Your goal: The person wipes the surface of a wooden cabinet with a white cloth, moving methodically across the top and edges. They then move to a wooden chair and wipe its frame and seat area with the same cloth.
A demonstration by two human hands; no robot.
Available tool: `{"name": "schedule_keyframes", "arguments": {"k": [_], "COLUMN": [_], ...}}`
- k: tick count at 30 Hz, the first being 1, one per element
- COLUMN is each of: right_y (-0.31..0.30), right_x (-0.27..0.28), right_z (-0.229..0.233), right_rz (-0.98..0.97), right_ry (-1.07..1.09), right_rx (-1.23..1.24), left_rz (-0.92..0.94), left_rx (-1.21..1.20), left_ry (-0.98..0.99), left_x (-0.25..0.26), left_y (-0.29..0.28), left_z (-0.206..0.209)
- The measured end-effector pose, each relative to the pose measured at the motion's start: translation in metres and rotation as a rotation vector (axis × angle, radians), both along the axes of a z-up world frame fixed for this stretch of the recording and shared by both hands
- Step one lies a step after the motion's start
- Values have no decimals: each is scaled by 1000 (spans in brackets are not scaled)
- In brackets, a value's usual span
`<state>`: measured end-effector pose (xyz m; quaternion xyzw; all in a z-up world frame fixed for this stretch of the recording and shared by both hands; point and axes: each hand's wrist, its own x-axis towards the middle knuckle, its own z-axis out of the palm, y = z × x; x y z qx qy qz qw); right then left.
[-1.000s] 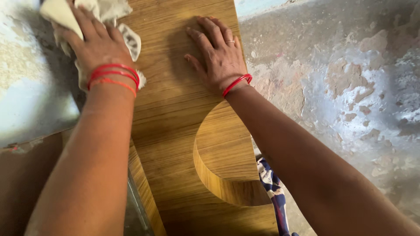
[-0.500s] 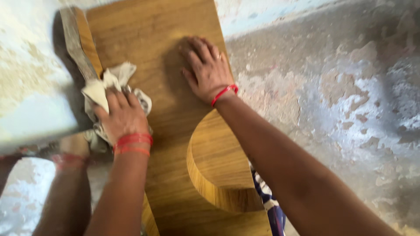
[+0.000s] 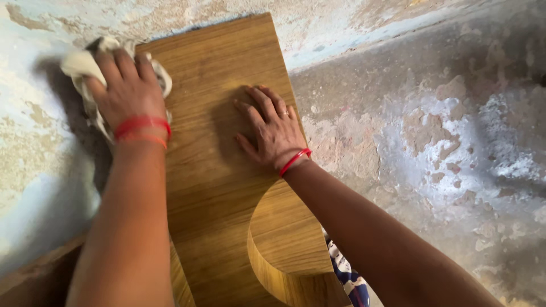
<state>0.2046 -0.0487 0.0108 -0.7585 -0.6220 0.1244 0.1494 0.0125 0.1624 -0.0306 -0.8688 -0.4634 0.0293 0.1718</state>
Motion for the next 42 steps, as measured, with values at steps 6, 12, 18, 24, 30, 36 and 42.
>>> {"name": "schedule_keyframes", "arguments": {"k": [6, 12, 18, 24, 30, 36, 42], "right_y": [-2, 0, -1, -1, -2, -7, -6], "right_x": [1, 4, 6, 3, 3, 3, 8], "right_z": [8, 6, 9, 10, 3, 2, -9], "right_rz": [10, 11, 25, 9, 23, 10, 11], "right_ry": [30, 26, 88, 95, 57, 68, 83], "right_rx": [-29, -47, 8, 11, 34, 43, 99], "left_rz": [-51, 89, -28, -136, -147, -52, -91], "left_rx": [18, -243, -92, -108, -71, -49, -249], "left_ry": [-108, -283, -367, -489, -503, -543, -709], "left_x": [13, 17, 21, 44, 46, 24, 20], "left_y": [-13, -137, -172, -85, -50, -130, -212], "left_z": [13, 31, 22, 25, 13, 12, 37]}}
